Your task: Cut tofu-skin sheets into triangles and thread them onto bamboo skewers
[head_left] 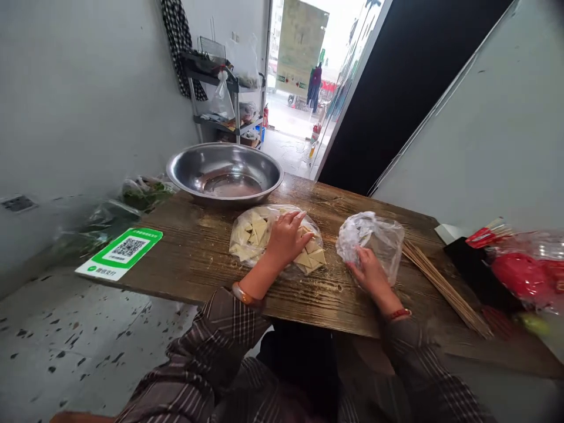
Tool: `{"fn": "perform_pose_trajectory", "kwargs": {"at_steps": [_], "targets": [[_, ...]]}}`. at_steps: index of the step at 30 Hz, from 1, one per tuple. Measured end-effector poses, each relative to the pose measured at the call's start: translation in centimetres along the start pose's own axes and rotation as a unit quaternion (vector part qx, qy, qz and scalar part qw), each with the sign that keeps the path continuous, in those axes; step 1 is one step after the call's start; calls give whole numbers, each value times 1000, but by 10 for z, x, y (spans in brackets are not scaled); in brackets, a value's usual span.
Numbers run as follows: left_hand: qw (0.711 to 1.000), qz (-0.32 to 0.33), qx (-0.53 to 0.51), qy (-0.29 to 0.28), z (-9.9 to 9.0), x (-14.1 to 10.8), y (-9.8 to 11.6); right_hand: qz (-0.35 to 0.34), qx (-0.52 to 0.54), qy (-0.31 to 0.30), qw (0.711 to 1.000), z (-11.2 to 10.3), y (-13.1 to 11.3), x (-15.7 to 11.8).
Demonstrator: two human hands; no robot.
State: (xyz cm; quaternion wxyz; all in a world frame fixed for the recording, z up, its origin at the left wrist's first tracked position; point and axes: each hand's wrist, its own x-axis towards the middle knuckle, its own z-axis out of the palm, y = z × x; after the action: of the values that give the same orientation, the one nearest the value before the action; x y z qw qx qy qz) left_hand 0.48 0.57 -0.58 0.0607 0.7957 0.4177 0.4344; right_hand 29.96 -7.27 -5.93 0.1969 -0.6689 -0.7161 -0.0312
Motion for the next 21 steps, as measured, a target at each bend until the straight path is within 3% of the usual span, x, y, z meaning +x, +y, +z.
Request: {"fn": "perform_pose_trajectory", "kwargs": {"at_steps": [4, 8, 11, 14, 16, 19, 21], "targets": [[992, 30, -35, 115, -7, -2, -4, 17, -25, -16, 999, -6, 32, -24], [989, 31, -29, 145, -24, -10, -3, 56, -48, -30, 997, -36, 78, -42], [987, 46, -36, 147, -47, -22, 3, 71, -50, -33, 996, -67, 84, -48], [991, 18, -46, 122, -74, -32, 3, 44, -65, 43, 996, -92, 58, -35], [992, -15, -34, 122, -90, -39, -3, 14, -18, 57, 998, -94, 30, -14], [990, -53, 7, 132, -107, -53, -22, -35, 90, 47, 994, -72, -19, 23], [992, -78, 23, 96, -112, -65, -40, -47, 148, 41, 987, -44, -50, 50]]}}
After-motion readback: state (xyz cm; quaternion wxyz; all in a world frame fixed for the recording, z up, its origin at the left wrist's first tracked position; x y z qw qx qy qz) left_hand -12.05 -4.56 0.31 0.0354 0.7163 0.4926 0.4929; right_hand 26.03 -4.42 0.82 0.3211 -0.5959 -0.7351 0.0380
